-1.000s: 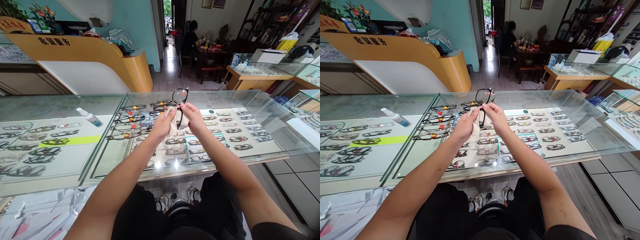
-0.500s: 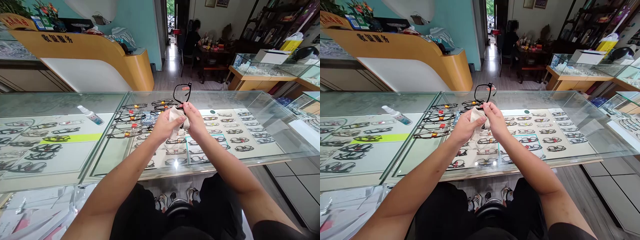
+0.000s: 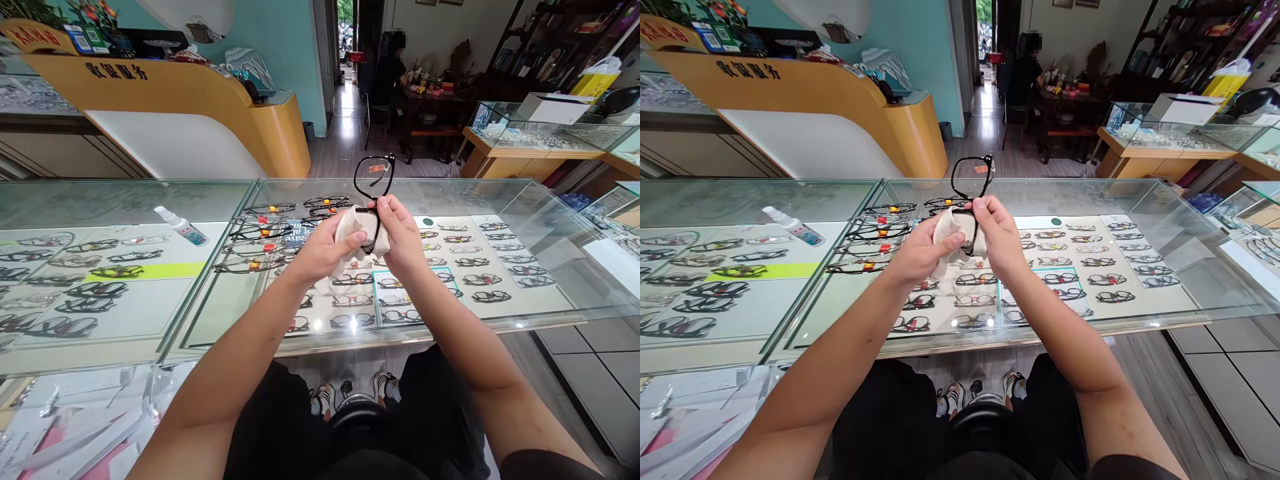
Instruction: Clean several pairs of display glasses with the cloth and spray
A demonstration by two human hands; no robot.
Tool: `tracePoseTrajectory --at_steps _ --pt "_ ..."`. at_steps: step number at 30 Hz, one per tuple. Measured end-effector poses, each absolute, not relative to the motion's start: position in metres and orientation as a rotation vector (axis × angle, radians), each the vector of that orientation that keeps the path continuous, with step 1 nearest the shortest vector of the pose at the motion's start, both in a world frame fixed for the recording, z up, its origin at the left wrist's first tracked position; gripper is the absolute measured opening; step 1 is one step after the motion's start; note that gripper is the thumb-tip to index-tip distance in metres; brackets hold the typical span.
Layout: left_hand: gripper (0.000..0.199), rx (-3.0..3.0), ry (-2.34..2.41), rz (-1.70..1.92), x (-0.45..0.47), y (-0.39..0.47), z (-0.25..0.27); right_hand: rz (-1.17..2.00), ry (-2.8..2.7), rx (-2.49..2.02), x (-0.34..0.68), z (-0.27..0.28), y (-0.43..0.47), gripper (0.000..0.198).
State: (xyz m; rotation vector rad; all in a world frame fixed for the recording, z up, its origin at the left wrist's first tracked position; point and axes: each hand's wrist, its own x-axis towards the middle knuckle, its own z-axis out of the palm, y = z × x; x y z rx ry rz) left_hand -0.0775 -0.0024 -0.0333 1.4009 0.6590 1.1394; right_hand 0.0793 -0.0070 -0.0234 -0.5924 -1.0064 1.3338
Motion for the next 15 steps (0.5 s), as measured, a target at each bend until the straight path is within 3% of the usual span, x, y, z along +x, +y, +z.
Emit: tracePoseTrajectory --at_steps 3,7,11,15 --pt "0.061 1.404 0.674 1.252 -0.071 -0.005 -0.034 1.314 -1.025 -0.597 0.075 -0.027 -0.009 0.050" --pt "0.054 1.357 0.747 1.460 -0.073 0.004 -0.032 1.210 -1.182 -0.642 0.078 -0.031 -0.005 0.040" --pt "0.061 1.164 0.766 1.738 -0.100 0.029 -0.022 0.797 -1.521 -0.828 0.089 -0.041 0.011 0.021" --pt "0.040 0.978 0.758 1.879 -0.124 0.047 -0.013 0.438 -1.994 -1.063 0.082 -0.065 0.020 0.020"
